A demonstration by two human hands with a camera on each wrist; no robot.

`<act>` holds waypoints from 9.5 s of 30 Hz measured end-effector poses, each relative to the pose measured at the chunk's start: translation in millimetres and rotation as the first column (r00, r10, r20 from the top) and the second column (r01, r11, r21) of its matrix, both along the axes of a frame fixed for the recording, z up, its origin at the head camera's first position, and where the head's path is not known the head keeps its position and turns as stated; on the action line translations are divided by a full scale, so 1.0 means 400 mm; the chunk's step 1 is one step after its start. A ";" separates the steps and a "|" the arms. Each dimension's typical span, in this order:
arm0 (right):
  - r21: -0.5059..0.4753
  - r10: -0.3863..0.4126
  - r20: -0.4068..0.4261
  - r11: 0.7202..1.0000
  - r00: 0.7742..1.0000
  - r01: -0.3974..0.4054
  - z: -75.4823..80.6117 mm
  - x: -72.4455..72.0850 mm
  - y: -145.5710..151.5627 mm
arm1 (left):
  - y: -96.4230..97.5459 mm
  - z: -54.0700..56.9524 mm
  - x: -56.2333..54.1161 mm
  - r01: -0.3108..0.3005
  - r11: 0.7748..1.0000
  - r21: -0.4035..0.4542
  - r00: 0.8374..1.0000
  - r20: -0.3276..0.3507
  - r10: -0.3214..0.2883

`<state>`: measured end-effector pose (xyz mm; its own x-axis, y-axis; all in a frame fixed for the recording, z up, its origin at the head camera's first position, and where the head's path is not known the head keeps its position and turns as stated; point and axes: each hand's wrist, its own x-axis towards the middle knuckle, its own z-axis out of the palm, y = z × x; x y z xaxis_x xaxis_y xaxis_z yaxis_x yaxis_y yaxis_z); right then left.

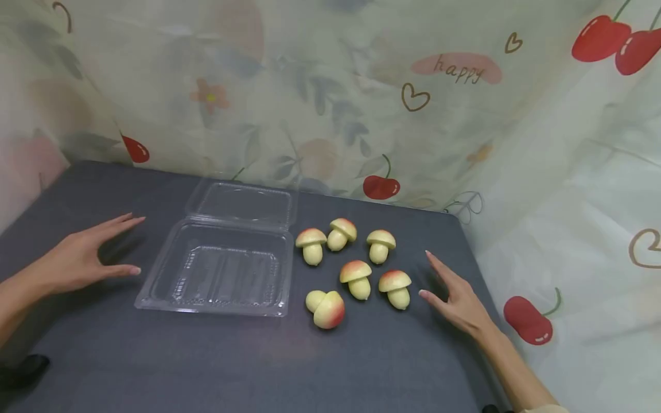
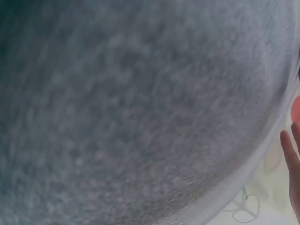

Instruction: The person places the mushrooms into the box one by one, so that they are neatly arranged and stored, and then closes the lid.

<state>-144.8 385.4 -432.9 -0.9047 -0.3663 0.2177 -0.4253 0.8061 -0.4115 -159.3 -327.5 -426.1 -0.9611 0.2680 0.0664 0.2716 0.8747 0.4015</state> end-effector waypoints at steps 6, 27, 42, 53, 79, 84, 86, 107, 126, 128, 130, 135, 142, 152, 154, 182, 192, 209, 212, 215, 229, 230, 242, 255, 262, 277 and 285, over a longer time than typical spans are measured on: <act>-0.063 0.126 -0.052 0.990 0.991 -0.129 0.006 -0.005 -0.028 | 0.005 0.010 0.003 0.013 0.990 0.140 1.000 -0.006 -0.012; -0.049 0.311 0.001 0.949 0.950 -0.311 0.007 -0.013 -0.093 | 0.046 0.006 -0.024 0.177 0.786 0.592 0.933 0.153 -0.326; -0.019 0.306 0.000 0.952 0.952 -0.306 -0.008 -0.018 -0.100 | 0.066 0.007 -0.037 0.176 0.769 0.615 0.897 0.222 -0.382; -0.124 0.229 0.083 0.968 0.970 -0.218 -0.016 -0.019 -0.096 | 0.081 0.011 -0.036 0.125 0.784 0.608 0.896 0.270 -0.352; -0.229 0.172 0.091 0.962 0.981 -0.147 0.063 -0.011 -0.136 | 0.101 0.014 -0.044 0.163 0.719 0.675 0.868 0.249 -0.430; -0.250 0.175 0.089 0.957 0.981 -0.148 0.051 -0.037 -0.118 | 0.100 0.014 -0.041 0.162 0.703 0.692 0.866 0.242 -0.438; -0.255 0.182 0.078 0.954 0.980 -0.157 0.056 -0.042 -0.119 | 0.100 0.013 -0.041 0.154 0.703 0.695 0.865 0.248 -0.435; -0.268 0.228 -0.022 0.936 0.973 -0.226 0.135 -0.075 -0.220 | 0.107 0.011 -0.022 0.107 0.747 0.657 0.902 0.251 -0.350; -0.302 0.252 0.042 0.926 0.967 -0.228 0.198 -0.082 -0.379 | 0.113 0.012 -0.010 0.079 0.772 0.631 0.911 0.269 -0.312; -0.317 0.265 0.064 0.919 0.962 -0.232 0.222 -0.070 -0.400 | 0.111 0.010 -0.009 0.089 0.767 0.635 0.910 0.262 -0.322; -0.322 0.277 0.081 0.916 0.957 -0.238 0.241 -0.060 -0.418 | 0.109 0.009 -0.007 0.093 0.766 0.637 0.908 0.261 -0.327; -0.328 0.307 0.077 0.906 0.949 -0.266 0.258 -0.064 -0.448 | 0.113 0.011 -0.011 0.079 0.782 0.618 0.909 0.277 -0.311; -0.330 0.349 0.091 0.894 0.933 -0.303 0.246 -0.090 -0.495 | 0.113 0.006 -0.014 0.057 0.813 0.579 0.905 0.314 -0.288; -0.423 0.452 0.134 0.831 0.882 -0.361 0.192 -0.147 -0.561 | 0.115 0.005 -0.011 0.059 0.799 0.598 0.905 0.306 -0.297; -0.432 0.468 0.144 0.822 0.872 -0.370 0.198 -0.145 -0.578 | 0.116 0.006 -0.012 0.056 0.801 0.596 0.905 0.309 -0.293; -0.588 0.452 0.278 0.778 0.848 -0.221 0.190 -0.105 -0.739 | 0.117 0.001 -0.015 0.075 0.782 0.618 0.911 0.277 -0.307; -0.537 0.381 0.250 0.820 0.890 -0.199 0.167 -0.103 -0.808 | 0.122 0.006 -0.019 0.037 0.814 0.580 0.912 0.313 -0.264; -0.454 0.333 0.288 0.873 0.898 -0.178 0.149 -0.086 -0.901 | 0.115 -0.005 -0.015 0.064 0.784 0.618 0.912 0.282 -0.297; -0.439 0.328 0.292 0.881 0.898 -0.178 0.143 -0.084 -0.917 | 0.112 -0.007 -0.012 0.070 0.774 0.629 0.910 0.277 -0.307; -0.427 0.315 0.304 0.889 0.899 -0.168 0.135 -0.083 -0.931 | 0.108 -0.011 -0.010 0.078 0.769 0.634 0.908 0.273 -0.317; -0.245 0.171 0.269 0.964 0.948 -0.104 0.109 -0.102 -0.995 | 0.112 -0.009 -0.015 0.055 0.782 0.621 0.909 0.294 -0.297; -0.240 0.164 0.274 0.966 0.948 -0.098 0.108 -0.104 -0.999 | 0.112 -0.008 -0.016 0.057 0.780 0.623 0.908 0.292 -0.300; -0.145 0.115 0.333 0.987 0.936 -0.070 0.100 -0.117 -1.033 | 0.117 0.000 -0.021 0.070 0.777 0.626 0.909 0.281 -0.309; -0.090 0.053 0.286 0.996 0.957 -0.028 0.072 -0.110 -1.060 | 0.122 -0.001 -0.022 0.062 0.788 0.612 0.909 0.291 -0.298; -0.045 0.011 0.248 0.999 0.969 0.000 0.064 -0.103 -1.070 | 0.123 -0.001 -0.021 0.077 0.777 0.624 0.909 0.277 -0.313; -0.036 0.021 0.258 0.999 0.966 -0.012 0.060 -0.099 -1.072 | 0.123 -0.001 -0.020 0.083 0.768 0.635 0.910 0.266 -0.319; -0.037 0.027 0.282 0.999 0.959 -0.017 0.068 -0.103 -1.058 | 0.124 0.000 -0.016 0.098 0.738 0.668 0.902 0.254 -0.349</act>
<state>-186.2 -37.7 -405.7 -0.9229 -0.3837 -0.0326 -0.3057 0.7814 -0.5439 -165.6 -278.0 -426.1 -0.8686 0.4951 -0.0184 0.1616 0.3184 0.9341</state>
